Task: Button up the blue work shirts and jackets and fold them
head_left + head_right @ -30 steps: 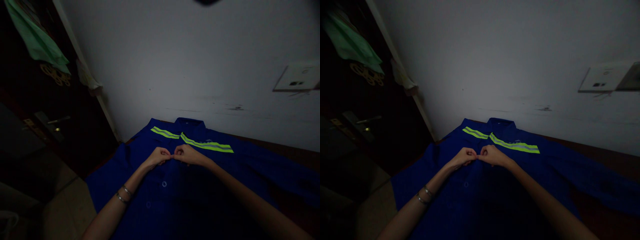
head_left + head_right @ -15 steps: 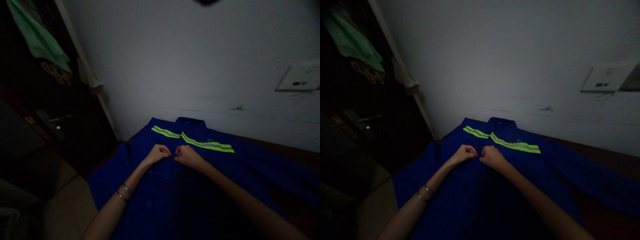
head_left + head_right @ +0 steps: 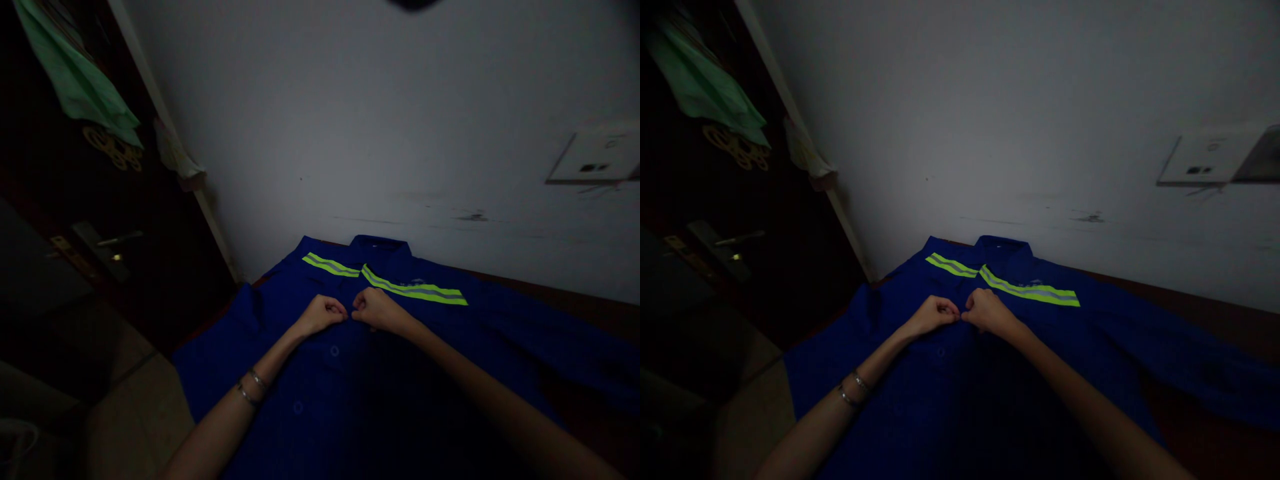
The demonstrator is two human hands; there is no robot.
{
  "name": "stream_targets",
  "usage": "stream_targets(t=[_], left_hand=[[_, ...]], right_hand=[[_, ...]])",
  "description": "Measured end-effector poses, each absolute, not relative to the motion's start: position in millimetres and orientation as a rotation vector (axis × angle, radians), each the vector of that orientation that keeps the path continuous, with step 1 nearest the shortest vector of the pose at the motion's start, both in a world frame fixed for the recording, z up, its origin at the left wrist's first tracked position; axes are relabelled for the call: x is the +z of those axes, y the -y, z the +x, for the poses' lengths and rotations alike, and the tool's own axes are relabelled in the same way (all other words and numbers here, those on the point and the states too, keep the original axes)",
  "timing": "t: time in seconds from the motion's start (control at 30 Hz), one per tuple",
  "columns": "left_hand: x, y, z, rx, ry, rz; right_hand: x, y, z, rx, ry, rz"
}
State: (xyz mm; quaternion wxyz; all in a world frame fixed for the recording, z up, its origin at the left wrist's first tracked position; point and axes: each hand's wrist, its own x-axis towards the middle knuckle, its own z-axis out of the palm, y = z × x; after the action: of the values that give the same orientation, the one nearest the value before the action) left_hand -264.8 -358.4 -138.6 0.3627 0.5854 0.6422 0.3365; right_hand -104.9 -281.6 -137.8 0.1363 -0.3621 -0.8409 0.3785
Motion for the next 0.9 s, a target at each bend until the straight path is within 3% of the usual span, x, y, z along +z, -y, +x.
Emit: stream_targets(t=[0.2,0.43,0.9], left_hand=[[-146,356,-258,0.979,-1.689,1.473],[-145,355,-261,0.955,-1.69,1.422],[-130,360,-258,0.889,-1.741,1.407]], right_hand=[[-133,284,-102,1.127,2.433,-1.036],[-122,290,-98,0.813,2.539,-1.051],[-103,295,-86,0.699,2.505,-0.998]])
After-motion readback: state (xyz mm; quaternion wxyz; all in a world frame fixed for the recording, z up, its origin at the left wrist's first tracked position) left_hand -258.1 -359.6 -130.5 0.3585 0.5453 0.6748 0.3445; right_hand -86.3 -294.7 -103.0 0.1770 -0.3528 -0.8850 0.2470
